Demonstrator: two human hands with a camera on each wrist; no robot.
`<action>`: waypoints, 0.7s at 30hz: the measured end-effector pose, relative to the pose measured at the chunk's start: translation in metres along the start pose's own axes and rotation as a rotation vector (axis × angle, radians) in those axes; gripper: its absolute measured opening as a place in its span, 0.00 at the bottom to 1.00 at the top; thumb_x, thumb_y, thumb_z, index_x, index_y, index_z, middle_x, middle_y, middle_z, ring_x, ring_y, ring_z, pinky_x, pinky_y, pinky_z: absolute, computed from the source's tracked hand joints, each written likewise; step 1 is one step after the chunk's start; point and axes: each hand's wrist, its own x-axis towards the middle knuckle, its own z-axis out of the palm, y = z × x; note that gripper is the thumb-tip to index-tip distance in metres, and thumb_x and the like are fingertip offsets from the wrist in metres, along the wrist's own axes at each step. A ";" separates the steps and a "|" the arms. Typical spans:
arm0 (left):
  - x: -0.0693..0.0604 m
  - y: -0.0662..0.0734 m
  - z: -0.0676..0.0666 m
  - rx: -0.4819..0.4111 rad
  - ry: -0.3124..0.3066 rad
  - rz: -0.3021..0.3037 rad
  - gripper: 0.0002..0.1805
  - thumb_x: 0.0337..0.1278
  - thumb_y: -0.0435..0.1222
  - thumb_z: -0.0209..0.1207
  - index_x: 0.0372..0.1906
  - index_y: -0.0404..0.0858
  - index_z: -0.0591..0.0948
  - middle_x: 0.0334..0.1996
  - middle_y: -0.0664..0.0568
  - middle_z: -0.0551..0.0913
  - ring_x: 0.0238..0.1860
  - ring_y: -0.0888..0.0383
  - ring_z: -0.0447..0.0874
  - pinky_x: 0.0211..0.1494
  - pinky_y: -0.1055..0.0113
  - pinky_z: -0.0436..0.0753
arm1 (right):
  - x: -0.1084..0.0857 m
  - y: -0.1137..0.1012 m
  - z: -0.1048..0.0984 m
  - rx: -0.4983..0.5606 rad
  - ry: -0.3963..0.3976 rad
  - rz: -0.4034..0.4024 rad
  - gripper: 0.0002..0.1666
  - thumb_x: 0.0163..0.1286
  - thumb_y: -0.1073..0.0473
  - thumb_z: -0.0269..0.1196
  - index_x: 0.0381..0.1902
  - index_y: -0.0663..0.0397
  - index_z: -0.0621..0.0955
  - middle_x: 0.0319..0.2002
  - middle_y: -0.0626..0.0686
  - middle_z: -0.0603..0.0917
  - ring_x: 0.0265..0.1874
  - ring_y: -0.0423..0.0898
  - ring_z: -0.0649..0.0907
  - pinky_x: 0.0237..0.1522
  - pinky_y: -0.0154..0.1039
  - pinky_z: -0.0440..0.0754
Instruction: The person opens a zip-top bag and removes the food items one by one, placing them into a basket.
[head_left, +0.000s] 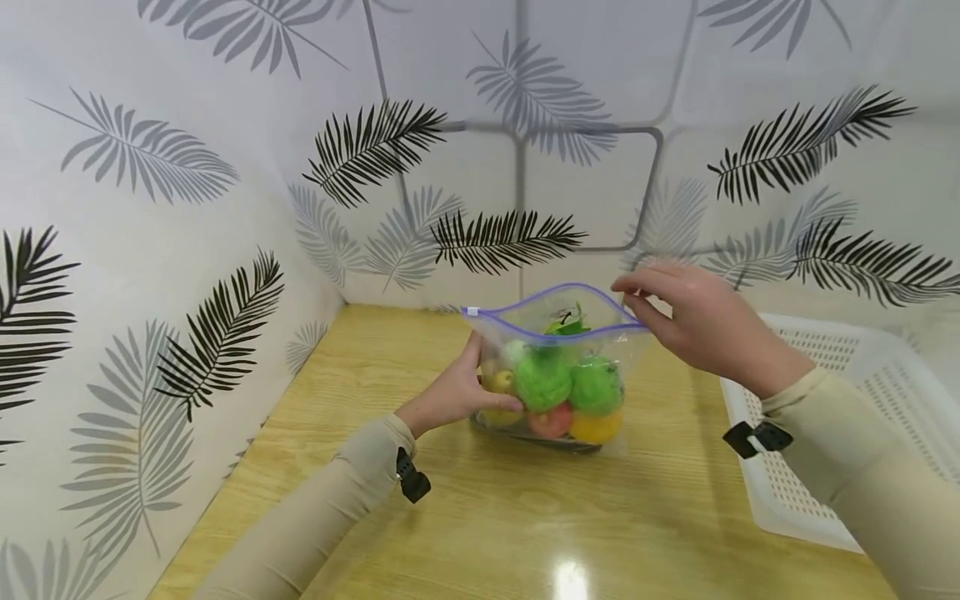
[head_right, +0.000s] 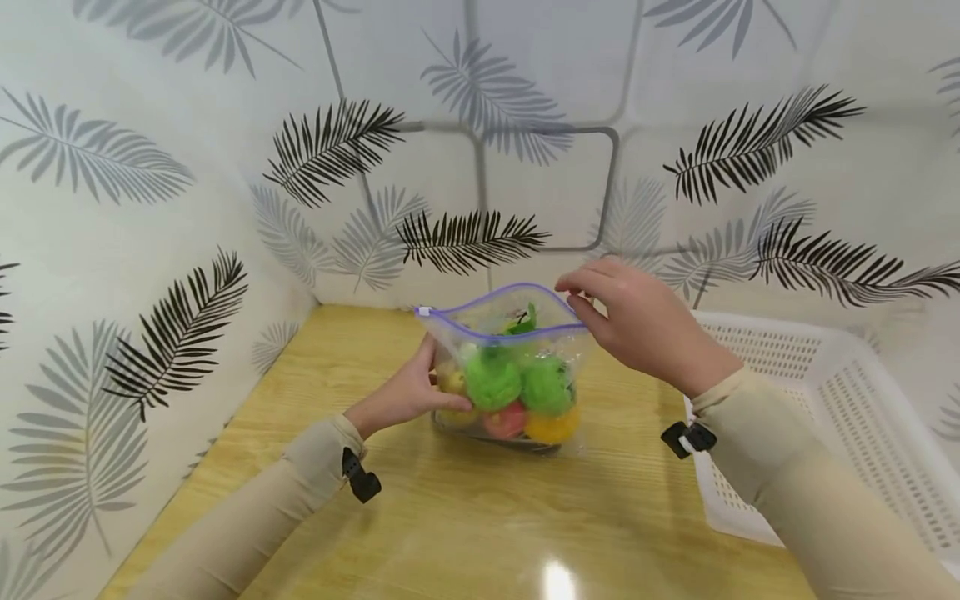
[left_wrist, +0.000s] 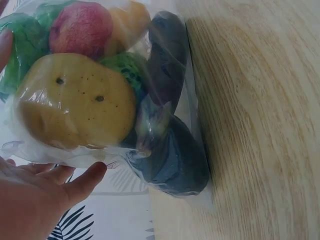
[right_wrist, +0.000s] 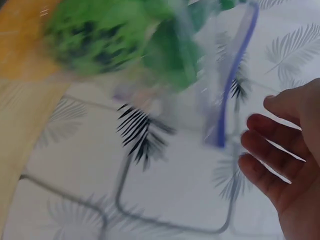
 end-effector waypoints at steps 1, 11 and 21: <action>-0.001 -0.001 0.000 -0.009 -0.002 0.003 0.63 0.41 0.47 0.80 0.76 0.52 0.47 0.74 0.47 0.60 0.70 0.52 0.67 0.65 0.53 0.77 | 0.007 -0.003 0.001 0.018 -0.026 -0.020 0.13 0.66 0.69 0.67 0.48 0.53 0.86 0.40 0.51 0.87 0.38 0.46 0.84 0.39 0.46 0.82; 0.001 -0.006 0.004 -0.019 0.006 0.001 0.46 0.46 0.44 0.78 0.63 0.47 0.57 0.61 0.46 0.70 0.53 0.53 0.80 0.52 0.60 0.84 | 0.071 -0.027 0.028 0.170 -0.574 -0.018 0.16 0.66 0.69 0.66 0.51 0.54 0.85 0.47 0.52 0.88 0.46 0.49 0.85 0.50 0.46 0.84; 0.001 -0.005 0.005 -0.060 -0.013 0.012 0.49 0.49 0.40 0.77 0.67 0.50 0.54 0.63 0.46 0.68 0.49 0.54 0.83 0.48 0.61 0.86 | 0.086 -0.030 0.045 0.148 -0.840 0.036 0.25 0.62 0.72 0.62 0.58 0.53 0.83 0.56 0.53 0.85 0.59 0.53 0.81 0.62 0.51 0.79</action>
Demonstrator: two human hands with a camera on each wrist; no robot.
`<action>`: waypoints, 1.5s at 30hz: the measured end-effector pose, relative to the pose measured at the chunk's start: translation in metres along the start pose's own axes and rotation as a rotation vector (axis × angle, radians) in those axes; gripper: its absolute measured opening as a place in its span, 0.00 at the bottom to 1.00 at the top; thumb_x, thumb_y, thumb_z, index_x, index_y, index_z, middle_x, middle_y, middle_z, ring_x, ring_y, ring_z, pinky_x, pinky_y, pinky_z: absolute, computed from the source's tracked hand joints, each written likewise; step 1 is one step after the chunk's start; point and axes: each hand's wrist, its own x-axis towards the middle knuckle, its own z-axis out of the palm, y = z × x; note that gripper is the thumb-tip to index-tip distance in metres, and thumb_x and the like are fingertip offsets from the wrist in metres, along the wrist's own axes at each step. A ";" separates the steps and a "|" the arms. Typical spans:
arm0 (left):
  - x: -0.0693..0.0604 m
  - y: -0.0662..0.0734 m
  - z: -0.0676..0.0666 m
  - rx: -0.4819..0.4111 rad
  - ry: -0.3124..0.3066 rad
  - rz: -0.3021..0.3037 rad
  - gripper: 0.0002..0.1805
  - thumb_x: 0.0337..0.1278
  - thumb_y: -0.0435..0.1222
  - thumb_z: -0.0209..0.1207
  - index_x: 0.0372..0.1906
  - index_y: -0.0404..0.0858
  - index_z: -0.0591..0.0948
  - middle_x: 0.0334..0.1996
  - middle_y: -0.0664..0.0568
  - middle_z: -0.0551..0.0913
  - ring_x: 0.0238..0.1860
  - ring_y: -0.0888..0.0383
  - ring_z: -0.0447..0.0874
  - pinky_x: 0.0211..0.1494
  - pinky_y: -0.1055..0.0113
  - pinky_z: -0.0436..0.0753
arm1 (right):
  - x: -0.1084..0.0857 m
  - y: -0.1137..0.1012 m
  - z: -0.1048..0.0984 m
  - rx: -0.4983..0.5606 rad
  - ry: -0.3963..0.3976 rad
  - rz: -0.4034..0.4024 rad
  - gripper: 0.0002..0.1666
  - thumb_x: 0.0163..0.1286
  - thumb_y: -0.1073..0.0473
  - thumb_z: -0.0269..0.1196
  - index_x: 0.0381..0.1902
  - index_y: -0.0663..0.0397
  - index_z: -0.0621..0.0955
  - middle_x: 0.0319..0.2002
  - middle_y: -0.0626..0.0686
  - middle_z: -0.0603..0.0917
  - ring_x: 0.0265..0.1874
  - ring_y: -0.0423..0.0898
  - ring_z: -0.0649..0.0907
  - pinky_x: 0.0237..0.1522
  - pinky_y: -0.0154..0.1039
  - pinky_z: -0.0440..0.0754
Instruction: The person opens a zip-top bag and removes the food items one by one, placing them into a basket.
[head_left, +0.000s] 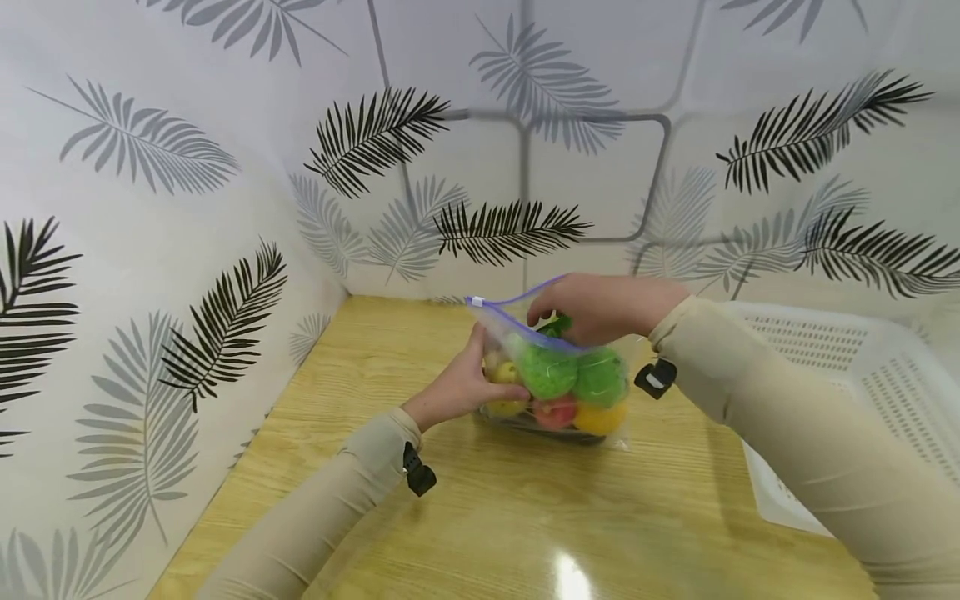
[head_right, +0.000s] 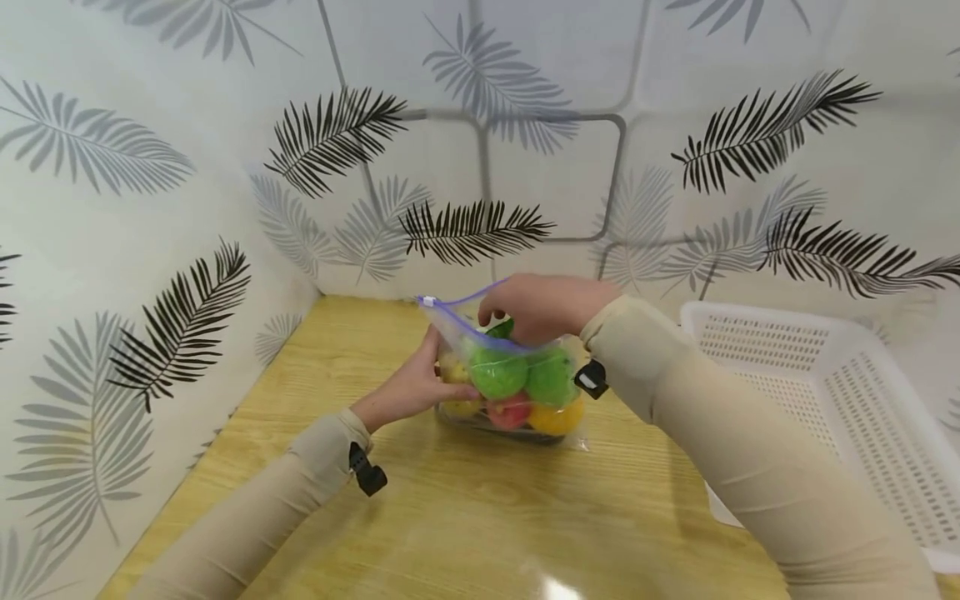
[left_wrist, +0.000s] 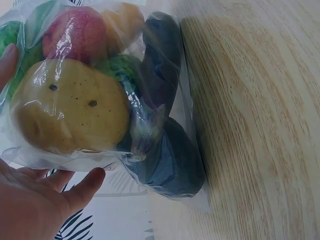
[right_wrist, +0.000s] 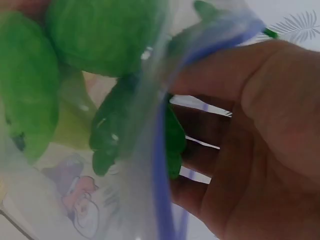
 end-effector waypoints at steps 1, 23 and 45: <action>0.000 0.000 0.000 0.003 0.000 0.007 0.49 0.49 0.39 0.77 0.68 0.50 0.54 0.64 0.47 0.68 0.51 0.54 0.82 0.49 0.61 0.85 | 0.002 0.000 0.001 -0.002 -0.008 0.006 0.25 0.63 0.72 0.61 0.58 0.54 0.83 0.55 0.54 0.85 0.59 0.53 0.81 0.62 0.51 0.79; -0.013 0.029 0.000 0.008 -0.025 0.063 0.59 0.53 0.32 0.73 0.79 0.53 0.45 0.73 0.51 0.62 0.72 0.52 0.65 0.72 0.50 0.68 | 0.035 -0.001 0.015 -0.057 -0.003 0.059 0.17 0.75 0.57 0.59 0.59 0.47 0.83 0.50 0.50 0.88 0.51 0.48 0.85 0.56 0.48 0.82; -0.005 0.000 0.001 0.056 0.017 0.105 0.61 0.50 0.37 0.76 0.77 0.66 0.45 0.75 0.62 0.60 0.76 0.58 0.59 0.77 0.49 0.61 | 0.049 -0.004 0.018 0.032 0.014 0.024 0.21 0.66 0.71 0.60 0.48 0.43 0.89 0.43 0.47 0.89 0.40 0.44 0.86 0.47 0.43 0.85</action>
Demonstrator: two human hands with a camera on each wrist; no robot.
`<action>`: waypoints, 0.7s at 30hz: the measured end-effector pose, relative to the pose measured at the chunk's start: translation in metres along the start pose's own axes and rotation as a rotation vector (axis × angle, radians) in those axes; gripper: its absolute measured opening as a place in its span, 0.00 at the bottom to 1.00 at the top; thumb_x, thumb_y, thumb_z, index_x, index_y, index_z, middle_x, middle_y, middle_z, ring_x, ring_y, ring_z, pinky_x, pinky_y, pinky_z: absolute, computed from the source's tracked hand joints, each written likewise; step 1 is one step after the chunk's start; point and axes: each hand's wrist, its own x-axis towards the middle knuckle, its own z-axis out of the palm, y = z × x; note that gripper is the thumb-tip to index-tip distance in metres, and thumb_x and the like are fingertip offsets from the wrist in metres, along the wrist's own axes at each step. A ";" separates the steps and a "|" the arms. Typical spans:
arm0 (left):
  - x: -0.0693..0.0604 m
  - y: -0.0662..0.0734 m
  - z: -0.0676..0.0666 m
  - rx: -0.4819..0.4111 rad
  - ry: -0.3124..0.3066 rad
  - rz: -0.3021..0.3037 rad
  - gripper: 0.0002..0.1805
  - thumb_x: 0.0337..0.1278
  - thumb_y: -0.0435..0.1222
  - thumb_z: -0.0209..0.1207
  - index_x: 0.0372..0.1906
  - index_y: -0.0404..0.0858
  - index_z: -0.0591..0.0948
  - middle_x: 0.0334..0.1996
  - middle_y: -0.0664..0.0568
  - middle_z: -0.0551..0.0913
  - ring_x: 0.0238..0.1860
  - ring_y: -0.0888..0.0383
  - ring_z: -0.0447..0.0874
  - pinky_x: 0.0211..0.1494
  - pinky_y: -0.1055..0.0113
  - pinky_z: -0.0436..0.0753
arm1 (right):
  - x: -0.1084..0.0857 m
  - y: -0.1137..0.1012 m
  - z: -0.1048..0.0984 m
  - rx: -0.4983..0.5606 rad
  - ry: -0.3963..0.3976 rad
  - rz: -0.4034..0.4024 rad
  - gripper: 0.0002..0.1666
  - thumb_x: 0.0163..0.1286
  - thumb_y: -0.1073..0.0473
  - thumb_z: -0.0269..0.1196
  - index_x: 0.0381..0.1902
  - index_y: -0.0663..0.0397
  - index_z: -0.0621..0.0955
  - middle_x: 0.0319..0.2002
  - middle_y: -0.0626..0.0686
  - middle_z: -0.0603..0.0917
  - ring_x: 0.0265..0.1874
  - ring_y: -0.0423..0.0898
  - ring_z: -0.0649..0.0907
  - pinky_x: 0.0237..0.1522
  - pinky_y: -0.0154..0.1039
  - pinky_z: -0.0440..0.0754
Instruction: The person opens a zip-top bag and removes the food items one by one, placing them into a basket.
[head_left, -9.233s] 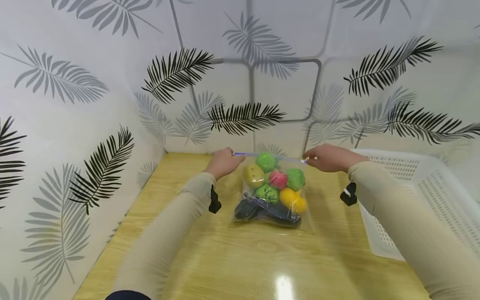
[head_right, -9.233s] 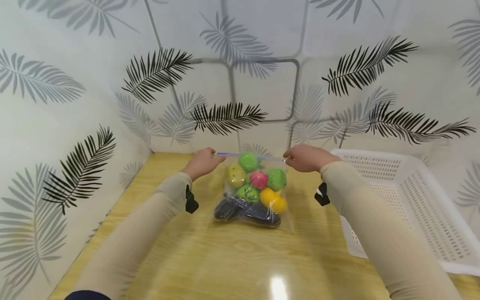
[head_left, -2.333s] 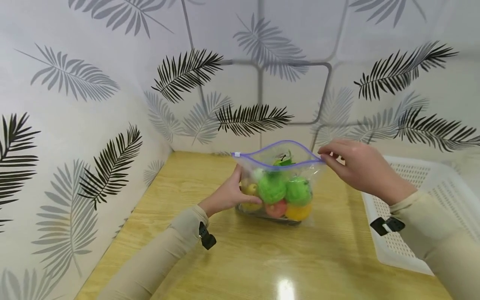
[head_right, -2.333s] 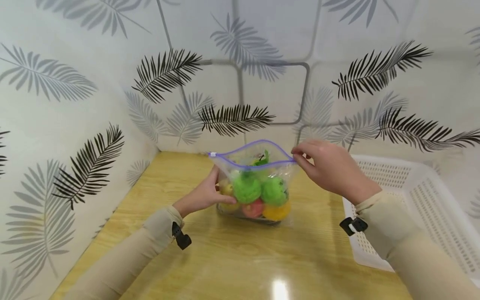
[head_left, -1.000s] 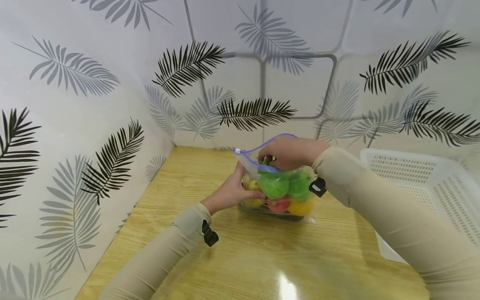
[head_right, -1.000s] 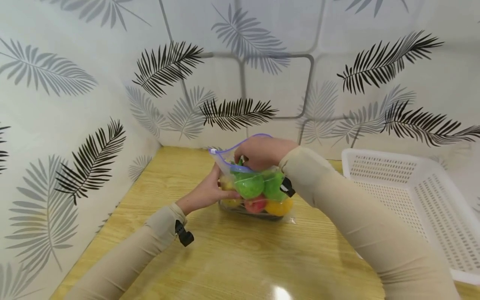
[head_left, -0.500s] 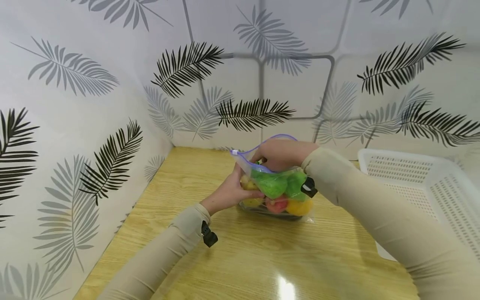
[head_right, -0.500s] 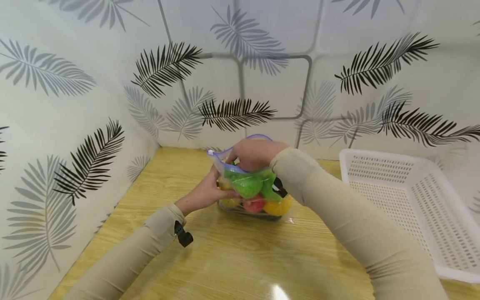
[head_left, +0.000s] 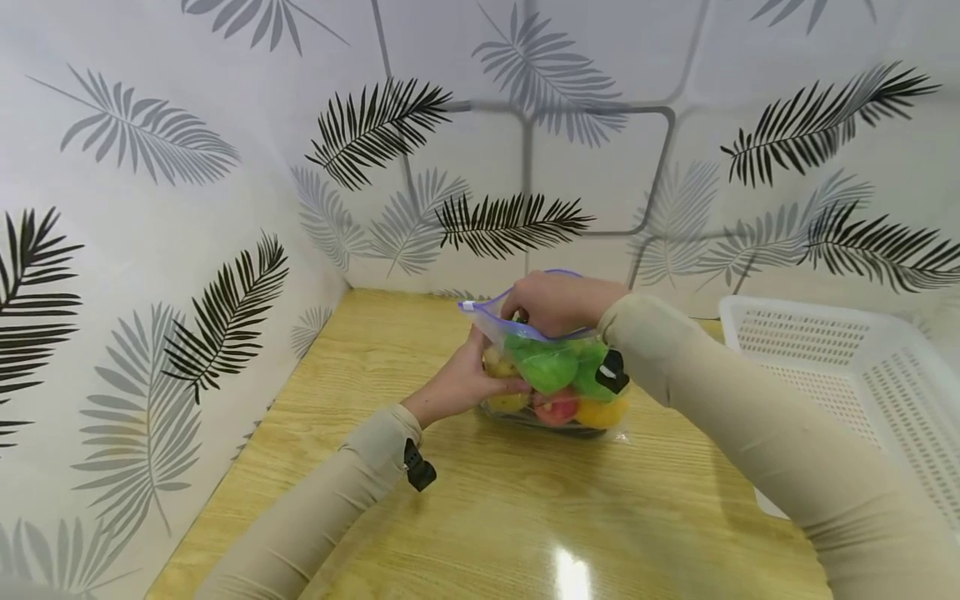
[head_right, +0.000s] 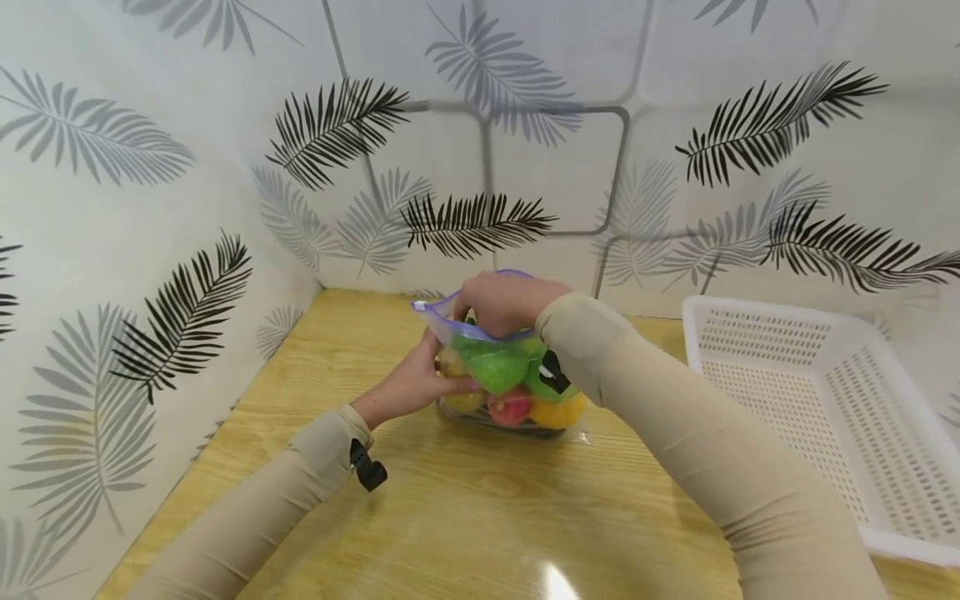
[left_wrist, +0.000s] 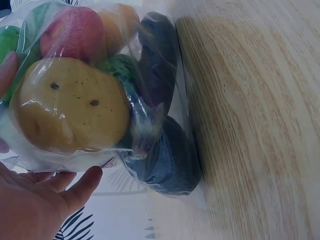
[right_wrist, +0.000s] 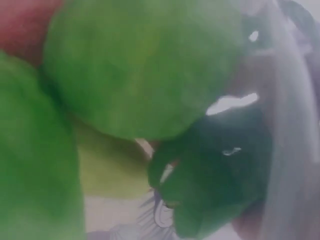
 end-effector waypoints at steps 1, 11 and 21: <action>0.000 -0.001 0.000 -0.004 0.001 0.003 0.61 0.50 0.37 0.76 0.77 0.68 0.45 0.75 0.63 0.60 0.75 0.59 0.59 0.76 0.50 0.62 | 0.000 0.000 0.000 0.004 0.007 -0.009 0.21 0.66 0.72 0.60 0.46 0.44 0.89 0.42 0.48 0.89 0.40 0.44 0.86 0.46 0.43 0.85; 0.001 -0.004 0.001 -0.033 0.017 -0.017 0.55 0.49 0.42 0.77 0.72 0.65 0.49 0.70 0.61 0.64 0.71 0.60 0.65 0.71 0.54 0.71 | -0.012 0.001 -0.006 -0.030 0.106 0.003 0.29 0.57 0.73 0.57 0.51 0.42 0.88 0.46 0.46 0.88 0.34 0.44 0.80 0.38 0.38 0.79; 0.001 -0.004 0.002 -0.030 0.028 -0.020 0.55 0.50 0.41 0.76 0.73 0.60 0.49 0.70 0.57 0.66 0.71 0.56 0.66 0.73 0.51 0.68 | -0.053 0.005 -0.033 -0.007 0.277 -0.040 0.17 0.64 0.65 0.64 0.49 0.47 0.87 0.26 0.46 0.80 0.24 0.41 0.72 0.31 0.39 0.75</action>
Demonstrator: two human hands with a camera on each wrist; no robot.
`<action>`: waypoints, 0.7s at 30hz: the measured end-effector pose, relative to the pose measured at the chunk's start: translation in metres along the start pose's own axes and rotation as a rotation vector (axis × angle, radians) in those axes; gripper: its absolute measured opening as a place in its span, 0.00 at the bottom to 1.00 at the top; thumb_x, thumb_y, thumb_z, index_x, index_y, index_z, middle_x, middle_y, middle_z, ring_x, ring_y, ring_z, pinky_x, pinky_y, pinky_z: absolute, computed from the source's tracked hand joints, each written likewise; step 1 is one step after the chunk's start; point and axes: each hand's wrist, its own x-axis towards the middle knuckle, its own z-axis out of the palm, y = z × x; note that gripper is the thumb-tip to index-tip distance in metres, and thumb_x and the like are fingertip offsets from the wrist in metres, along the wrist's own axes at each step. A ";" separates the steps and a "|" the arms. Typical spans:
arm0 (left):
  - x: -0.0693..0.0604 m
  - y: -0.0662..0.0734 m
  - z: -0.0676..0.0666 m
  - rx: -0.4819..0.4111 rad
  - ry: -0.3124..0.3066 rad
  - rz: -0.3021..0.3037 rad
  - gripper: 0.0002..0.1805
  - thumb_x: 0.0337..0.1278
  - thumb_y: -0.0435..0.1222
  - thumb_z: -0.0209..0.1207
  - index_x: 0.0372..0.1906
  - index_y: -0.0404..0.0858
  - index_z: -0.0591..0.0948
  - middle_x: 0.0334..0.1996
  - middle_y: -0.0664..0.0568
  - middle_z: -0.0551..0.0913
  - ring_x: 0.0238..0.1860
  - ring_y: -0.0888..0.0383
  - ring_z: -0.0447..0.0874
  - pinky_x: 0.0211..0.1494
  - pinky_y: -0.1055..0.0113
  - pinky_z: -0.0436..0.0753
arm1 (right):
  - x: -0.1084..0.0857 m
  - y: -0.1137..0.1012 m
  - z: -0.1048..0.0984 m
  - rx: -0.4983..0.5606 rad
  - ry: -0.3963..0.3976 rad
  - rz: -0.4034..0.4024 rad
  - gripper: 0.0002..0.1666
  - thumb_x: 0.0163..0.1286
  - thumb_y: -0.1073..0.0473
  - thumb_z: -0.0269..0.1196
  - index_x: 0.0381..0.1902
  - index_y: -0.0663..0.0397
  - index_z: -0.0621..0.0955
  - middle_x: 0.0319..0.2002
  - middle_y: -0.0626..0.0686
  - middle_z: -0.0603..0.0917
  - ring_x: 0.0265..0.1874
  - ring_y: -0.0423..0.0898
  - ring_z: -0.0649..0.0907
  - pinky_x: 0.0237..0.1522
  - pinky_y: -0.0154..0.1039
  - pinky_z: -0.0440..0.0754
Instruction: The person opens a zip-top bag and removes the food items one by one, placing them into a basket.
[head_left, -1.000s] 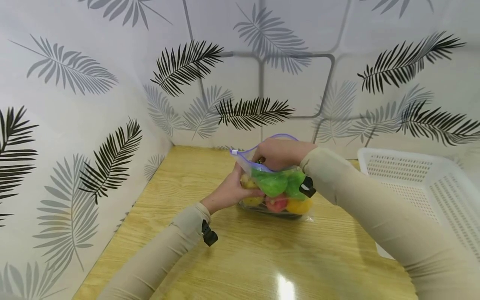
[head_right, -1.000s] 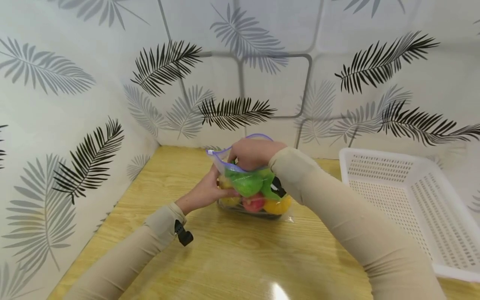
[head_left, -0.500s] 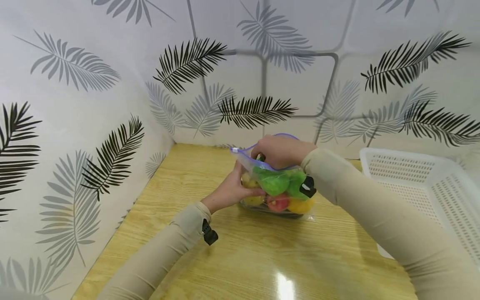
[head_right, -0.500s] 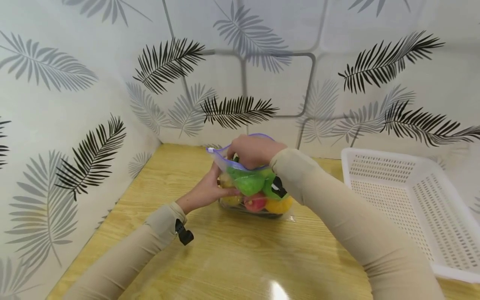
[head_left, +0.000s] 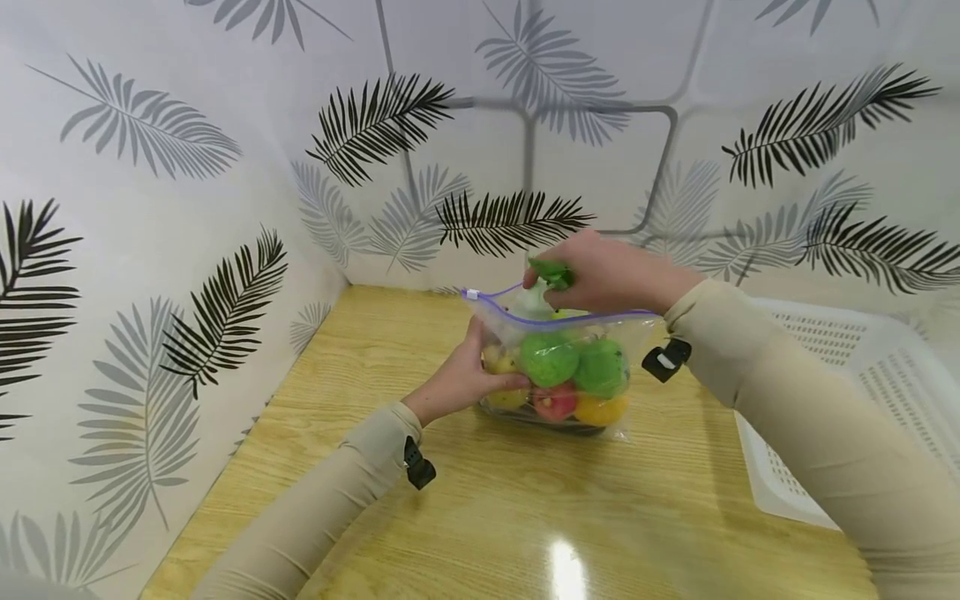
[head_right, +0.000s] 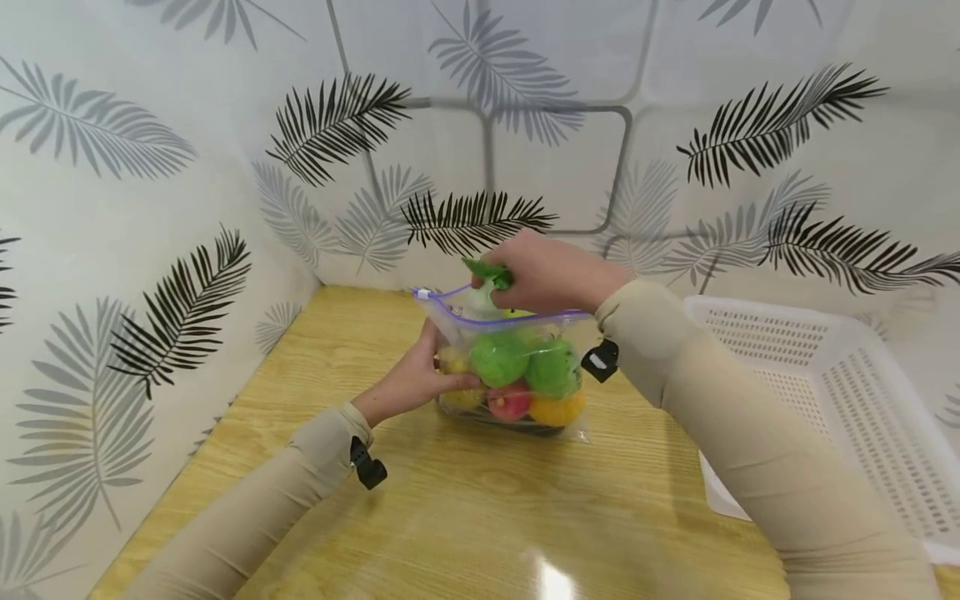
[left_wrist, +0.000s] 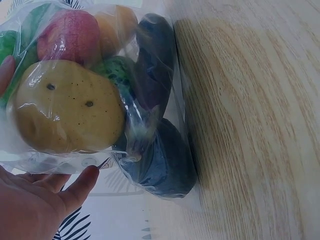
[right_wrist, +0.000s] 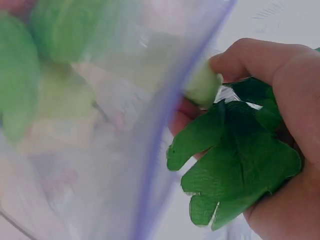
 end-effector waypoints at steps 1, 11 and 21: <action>0.000 0.001 0.001 -0.001 -0.002 0.001 0.55 0.50 0.40 0.76 0.73 0.59 0.48 0.71 0.56 0.66 0.71 0.56 0.66 0.74 0.51 0.67 | -0.005 0.001 -0.004 0.001 0.022 -0.001 0.16 0.65 0.64 0.64 0.50 0.46 0.87 0.23 0.45 0.76 0.22 0.40 0.70 0.29 0.38 0.73; 0.002 0.007 0.006 -0.012 -0.022 -0.041 0.56 0.52 0.35 0.75 0.76 0.50 0.48 0.72 0.48 0.68 0.74 0.47 0.64 0.70 0.49 0.73 | -0.068 0.012 -0.046 -0.014 0.175 0.058 0.18 0.70 0.62 0.65 0.56 0.40 0.84 0.33 0.45 0.84 0.22 0.41 0.72 0.27 0.37 0.73; -0.001 0.001 0.004 0.025 0.005 -0.021 0.56 0.49 0.43 0.77 0.75 0.61 0.50 0.72 0.56 0.68 0.73 0.49 0.67 0.73 0.47 0.68 | -0.153 0.044 -0.073 -0.095 0.458 0.142 0.22 0.65 0.64 0.70 0.55 0.39 0.86 0.42 0.33 0.86 0.28 0.29 0.79 0.34 0.20 0.73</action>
